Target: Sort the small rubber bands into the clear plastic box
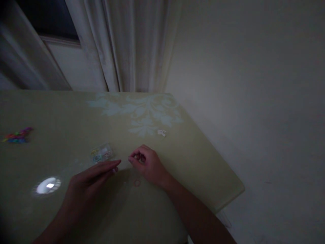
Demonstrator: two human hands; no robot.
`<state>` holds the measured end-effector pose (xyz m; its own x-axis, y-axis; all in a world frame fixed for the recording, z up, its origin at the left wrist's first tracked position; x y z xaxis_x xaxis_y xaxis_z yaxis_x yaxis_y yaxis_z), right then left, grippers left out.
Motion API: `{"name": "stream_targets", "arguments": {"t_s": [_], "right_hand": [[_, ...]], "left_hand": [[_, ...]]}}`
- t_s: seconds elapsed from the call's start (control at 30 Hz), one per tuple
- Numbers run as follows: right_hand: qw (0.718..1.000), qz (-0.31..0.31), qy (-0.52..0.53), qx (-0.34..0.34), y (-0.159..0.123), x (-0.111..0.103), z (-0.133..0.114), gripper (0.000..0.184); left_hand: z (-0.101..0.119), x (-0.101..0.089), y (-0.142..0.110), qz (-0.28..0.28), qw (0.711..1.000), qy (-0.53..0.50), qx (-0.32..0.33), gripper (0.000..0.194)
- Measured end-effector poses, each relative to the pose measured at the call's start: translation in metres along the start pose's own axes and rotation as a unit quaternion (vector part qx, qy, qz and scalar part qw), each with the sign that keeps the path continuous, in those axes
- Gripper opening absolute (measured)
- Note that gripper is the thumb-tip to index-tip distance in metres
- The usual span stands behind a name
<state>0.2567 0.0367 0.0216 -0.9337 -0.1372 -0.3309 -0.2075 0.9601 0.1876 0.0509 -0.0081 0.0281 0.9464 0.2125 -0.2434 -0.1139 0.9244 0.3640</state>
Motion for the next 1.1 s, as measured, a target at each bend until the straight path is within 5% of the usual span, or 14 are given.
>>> {"name": "stream_targets", "arguments": {"t_s": [0.13, 0.3, 0.43, 0.6, 1.1], "right_hand": [[0.988, -0.072, 0.118, 0.067, -0.011, 0.016, -0.006, 0.026], [0.982, -0.074, 0.150, 0.087, -0.009, 0.015, -0.002, 0.030], [1.000, -0.011, 0.010, 0.009, 0.005, -0.015, 0.002, 0.016], [0.975, -0.058, -0.207, -0.054, 0.011, -0.031, 0.011, 0.009], [0.961, -0.090, -0.259, -0.032, 0.005, -0.009, 0.010, 0.009]], "left_hand": [[-0.001, 0.000, -0.001, -0.021, 1.000, -0.014, -0.008, 0.024], [0.003, 0.003, -0.002, -0.046, 0.998, -0.004, -0.043, 0.014], [0.003, 0.005, -0.003, -0.041, 0.997, 0.001, -0.064, 0.012], [-0.003, 0.006, -0.006, -0.050, 0.991, 0.002, -0.122, 0.018], [0.002, 0.004, -0.001, -0.030, 0.997, 0.010, -0.074, 0.014]]}}
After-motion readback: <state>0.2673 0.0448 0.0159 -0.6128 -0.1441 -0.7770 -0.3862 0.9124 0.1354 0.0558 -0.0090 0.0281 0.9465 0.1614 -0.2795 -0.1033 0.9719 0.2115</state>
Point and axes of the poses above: each hand's wrist, its own y-axis towards the middle knuckle, its own x-axis out of the palm, z = x × y, the point moved 4 cm from there along y, towards the middle knuckle, and after that the axes turned 7 degrees about z, right-handed, at the moved point
